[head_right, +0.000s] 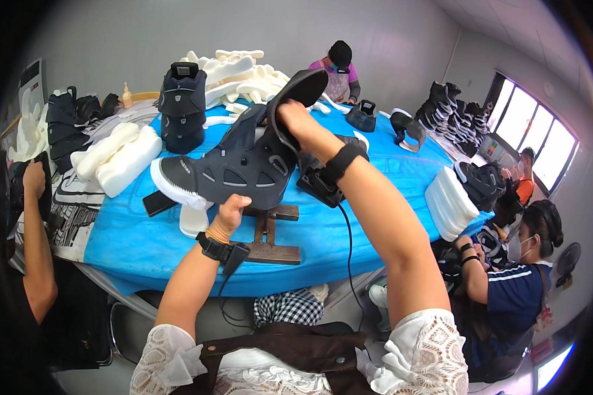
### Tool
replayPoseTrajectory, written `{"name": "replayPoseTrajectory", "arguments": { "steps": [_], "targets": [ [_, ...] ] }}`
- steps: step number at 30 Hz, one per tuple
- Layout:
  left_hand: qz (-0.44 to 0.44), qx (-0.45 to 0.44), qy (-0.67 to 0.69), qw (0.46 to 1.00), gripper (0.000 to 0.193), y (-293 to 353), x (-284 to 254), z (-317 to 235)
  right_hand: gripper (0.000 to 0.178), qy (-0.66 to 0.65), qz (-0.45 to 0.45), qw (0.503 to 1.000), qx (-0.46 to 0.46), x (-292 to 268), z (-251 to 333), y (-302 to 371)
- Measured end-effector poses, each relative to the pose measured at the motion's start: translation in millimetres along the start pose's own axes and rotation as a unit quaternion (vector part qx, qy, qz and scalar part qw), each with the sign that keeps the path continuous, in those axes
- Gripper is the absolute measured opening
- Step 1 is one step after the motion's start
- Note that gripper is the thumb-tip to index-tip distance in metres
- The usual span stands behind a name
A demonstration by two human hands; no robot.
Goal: Inserting foam padding into shoe upper components at a manufacturing workstation.
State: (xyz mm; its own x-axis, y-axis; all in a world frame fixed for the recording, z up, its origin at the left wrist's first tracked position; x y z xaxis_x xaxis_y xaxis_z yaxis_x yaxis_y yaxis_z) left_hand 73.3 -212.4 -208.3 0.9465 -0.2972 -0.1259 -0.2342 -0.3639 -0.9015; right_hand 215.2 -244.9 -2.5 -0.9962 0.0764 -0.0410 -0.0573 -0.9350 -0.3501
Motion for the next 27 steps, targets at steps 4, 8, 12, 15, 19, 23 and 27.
{"name": "replayPoseTrajectory", "arguments": {
  "steps": [4, 8, 12, 15, 19, 23, 27],
  "targets": [
    [0.006, -0.057, 0.087, 0.995, 0.008, -6, 6, -37, 0.027, -0.059, -0.050, 0.996, 0.043, -17, -26, 5],
    [0.021, -0.017, -0.007, 1.000, 0.009, 1, 4, -31, 0.026, -0.094, -0.086, 0.991, 0.041, -7, -22, 13],
    [0.051, -0.034, 0.022, 0.998, 0.008, 2, 7, -27, 0.027, -0.090, -0.036, 0.994, 0.053, -1, -16, 12],
    [0.033, 0.027, -0.036, 0.998, 0.008, -2, 4, -37, 0.025, -0.104, -0.076, 0.988, 0.081, -3, -20, 15],
    [0.008, 0.142, -0.133, 0.981, 0.013, -7, 0, -62, 0.024, -0.097, -0.088, 0.985, 0.109, -15, -28, 12],
    [0.076, -0.028, -0.022, 0.996, 0.028, -3, -1, -48, 0.021, -0.108, -0.108, 0.984, 0.096, -12, -33, 10],
    [0.129, -0.142, 0.108, 0.975, 0.037, -13, 3, -51, 0.017, -0.139, -0.119, 0.982, 0.044, -17, -45, 15]
  ]
}}
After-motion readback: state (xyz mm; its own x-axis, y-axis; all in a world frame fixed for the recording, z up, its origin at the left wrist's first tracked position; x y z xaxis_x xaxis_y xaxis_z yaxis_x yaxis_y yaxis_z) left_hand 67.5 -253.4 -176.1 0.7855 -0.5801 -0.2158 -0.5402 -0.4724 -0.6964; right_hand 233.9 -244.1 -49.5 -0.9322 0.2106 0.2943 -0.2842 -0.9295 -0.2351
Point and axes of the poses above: each hand's wrist, its own y-axis away from the middle knuckle, its own x-axis out of the palm, z = x × y, the point moved 5 cm from there along -y, towards the middle knuckle, and after that the axes turned 14 degrees about -y, right-handed, at the moved point
